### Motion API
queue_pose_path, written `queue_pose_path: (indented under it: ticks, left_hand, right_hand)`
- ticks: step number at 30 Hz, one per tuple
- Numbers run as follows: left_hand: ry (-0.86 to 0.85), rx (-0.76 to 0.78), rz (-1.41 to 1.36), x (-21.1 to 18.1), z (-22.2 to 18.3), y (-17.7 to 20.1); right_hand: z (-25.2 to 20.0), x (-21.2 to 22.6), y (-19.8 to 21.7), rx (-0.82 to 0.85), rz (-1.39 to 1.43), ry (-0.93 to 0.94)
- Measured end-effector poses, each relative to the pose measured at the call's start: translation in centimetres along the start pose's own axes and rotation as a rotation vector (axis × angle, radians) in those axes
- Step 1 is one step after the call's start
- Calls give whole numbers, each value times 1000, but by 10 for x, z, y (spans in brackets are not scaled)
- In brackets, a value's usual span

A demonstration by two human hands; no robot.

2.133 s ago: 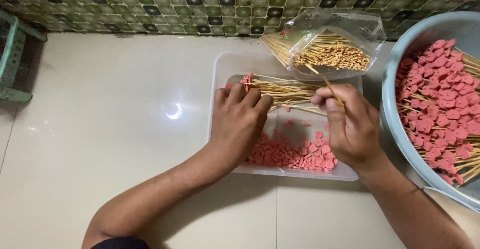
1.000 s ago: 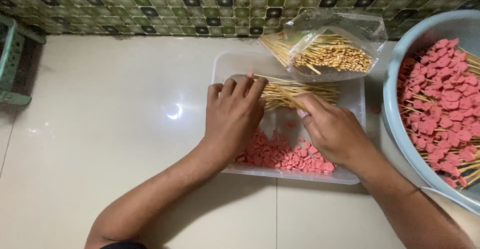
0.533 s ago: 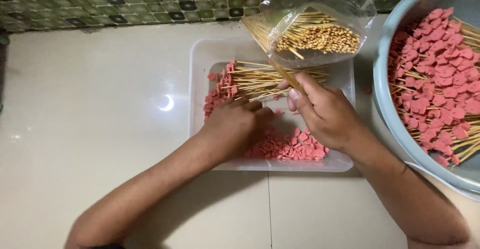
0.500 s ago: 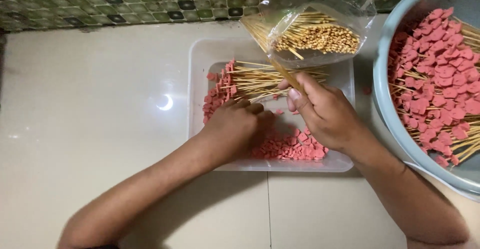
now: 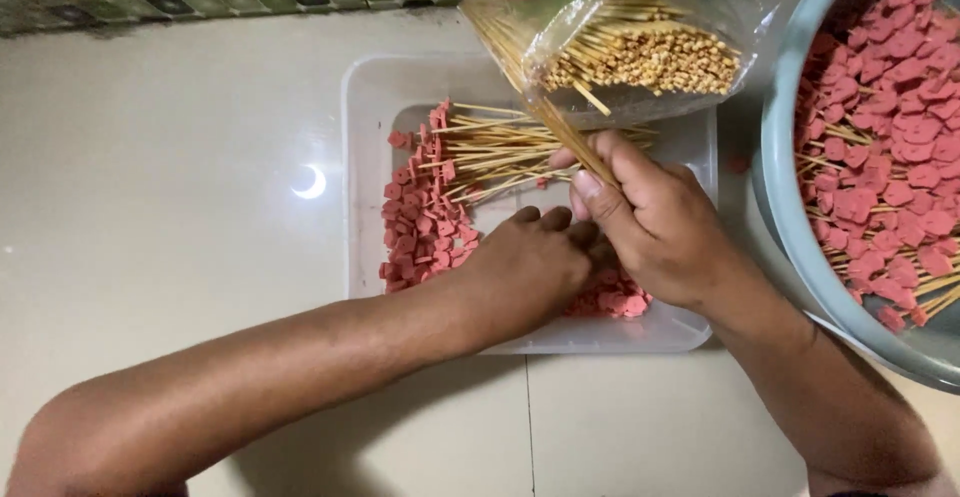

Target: A person is manually skewering small pink decorative items onto wooden sticks, working from a container of items and a bundle of sticks.

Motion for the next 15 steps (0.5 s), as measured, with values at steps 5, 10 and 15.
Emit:
queue_pose_path:
  ticks: [5,10,15]
  left_hand:
    - [-12,-10,-13,5,4,-29]
    - [-124,-49,-139,-5,7,-26]
    - [-151,-92,-167,-5,7,-33]
  right_hand:
    - [-2,0,-3,85,-86,-86]
    - [-2,1,-1,78,-50,-89]
    - [-3,0,-3,135,-97,-102]
Point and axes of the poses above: each hand's wrist, its own z-axis towards the middle knuckle, its own y-axis out of the back of the hand, x = y × z, the point moved 6 cm from there along z, towards the middle knuckle, and after that the axes turned 7 degrees about -z, right-handed, at the moved point
